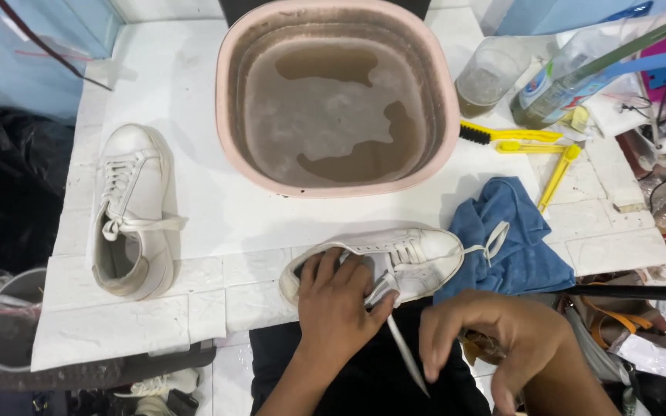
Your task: The person is carefully unlacing a white sneaker on a cluttered workbench.
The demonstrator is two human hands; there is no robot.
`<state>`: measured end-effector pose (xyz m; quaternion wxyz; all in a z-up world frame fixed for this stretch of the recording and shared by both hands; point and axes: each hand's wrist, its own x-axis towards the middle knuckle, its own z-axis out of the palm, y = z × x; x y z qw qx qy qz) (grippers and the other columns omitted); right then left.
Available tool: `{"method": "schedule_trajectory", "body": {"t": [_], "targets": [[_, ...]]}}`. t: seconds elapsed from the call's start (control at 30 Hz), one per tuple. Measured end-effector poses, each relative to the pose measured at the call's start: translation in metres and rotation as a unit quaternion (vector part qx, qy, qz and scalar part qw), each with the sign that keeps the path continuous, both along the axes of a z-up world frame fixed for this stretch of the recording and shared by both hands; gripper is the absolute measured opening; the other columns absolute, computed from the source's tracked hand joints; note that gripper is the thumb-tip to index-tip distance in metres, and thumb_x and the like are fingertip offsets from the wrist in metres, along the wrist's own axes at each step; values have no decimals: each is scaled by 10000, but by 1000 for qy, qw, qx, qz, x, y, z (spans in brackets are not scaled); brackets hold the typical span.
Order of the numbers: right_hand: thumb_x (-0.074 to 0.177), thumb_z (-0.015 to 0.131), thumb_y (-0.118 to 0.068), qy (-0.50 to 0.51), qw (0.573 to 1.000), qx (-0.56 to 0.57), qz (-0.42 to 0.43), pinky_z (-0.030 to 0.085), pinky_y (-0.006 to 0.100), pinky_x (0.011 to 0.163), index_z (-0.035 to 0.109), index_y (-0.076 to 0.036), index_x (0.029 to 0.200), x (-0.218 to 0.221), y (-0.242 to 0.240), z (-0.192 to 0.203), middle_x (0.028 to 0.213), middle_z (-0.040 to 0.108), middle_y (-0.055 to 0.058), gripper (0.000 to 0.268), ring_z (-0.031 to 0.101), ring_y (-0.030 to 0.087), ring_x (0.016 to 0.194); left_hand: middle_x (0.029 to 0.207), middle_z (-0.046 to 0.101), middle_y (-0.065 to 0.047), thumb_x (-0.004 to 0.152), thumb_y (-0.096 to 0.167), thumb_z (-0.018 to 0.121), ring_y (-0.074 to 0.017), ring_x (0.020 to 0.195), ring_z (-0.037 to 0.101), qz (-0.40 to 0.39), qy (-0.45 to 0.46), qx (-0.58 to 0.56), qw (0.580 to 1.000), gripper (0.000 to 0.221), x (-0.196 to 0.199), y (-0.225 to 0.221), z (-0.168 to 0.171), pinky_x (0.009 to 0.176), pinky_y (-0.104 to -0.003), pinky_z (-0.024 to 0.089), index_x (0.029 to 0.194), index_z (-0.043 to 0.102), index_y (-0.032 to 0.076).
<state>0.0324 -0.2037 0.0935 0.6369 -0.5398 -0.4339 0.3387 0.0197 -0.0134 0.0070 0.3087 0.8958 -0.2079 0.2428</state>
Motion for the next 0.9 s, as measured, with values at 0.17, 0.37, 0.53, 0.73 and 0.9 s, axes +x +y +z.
{"method": "schedule_trajectory", "body": {"t": [0.17, 0.37, 0.53, 0.73, 0.9], "targets": [[864, 527, -236, -125, 916, -229, -305, 496, 247, 669, 648, -102, 910, 3, 11, -26, 813, 660, 20, 187, 635, 125, 735, 852, 637, -36, 692, 309, 583, -305, 981, 521, 11, 27, 31, 999, 254, -4, -1, -9, 863, -451, 366, 774, 588, 69], [848, 553, -140, -309, 806, -351, -362, 413, 308, 715, 598, -124, 959, 3, 12, -55, 843, 583, 15, 121, 535, 187, 809, 823, 639, -49, 695, 347, 603, -294, 959, 546, 30, -11, 35, 999, 296, 0, -5, -5, 850, -444, 394, 769, 603, 60], [841, 583, -197, -301, 818, -317, -373, 384, 313, 804, 612, -140, 983, -2, 12, -58, 902, 586, 0, 156, 547, 168, 881, 744, 613, -21, 810, 439, 569, -258, 885, 566, 72, -66, 60, 993, 353, 2, -8, -15, 785, -426, 409, 723, 604, 99], [820, 600, -61, -335, 828, -269, -360, 387, 314, 757, 588, -162, 1061, -1, 8, -67, 913, 557, 18, 262, 531, 180, 852, 704, 612, -32, 833, 615, 392, -268, 880, 563, 67, -33, 23, 997, 588, 0, -8, 0, 776, -421, 385, 706, 603, 81], [790, 655, -106, -394, 797, -293, -353, 392, 349, 784, 583, -156, 1085, 3, 8, -83, 930, 498, 43, 307, 500, 212, 868, 738, 609, -38, 776, 469, 522, -288, 897, 550, 27, -10, 26, 999, 398, -1, -3, 4, 799, -441, 383, 730, 603, 82]]}}
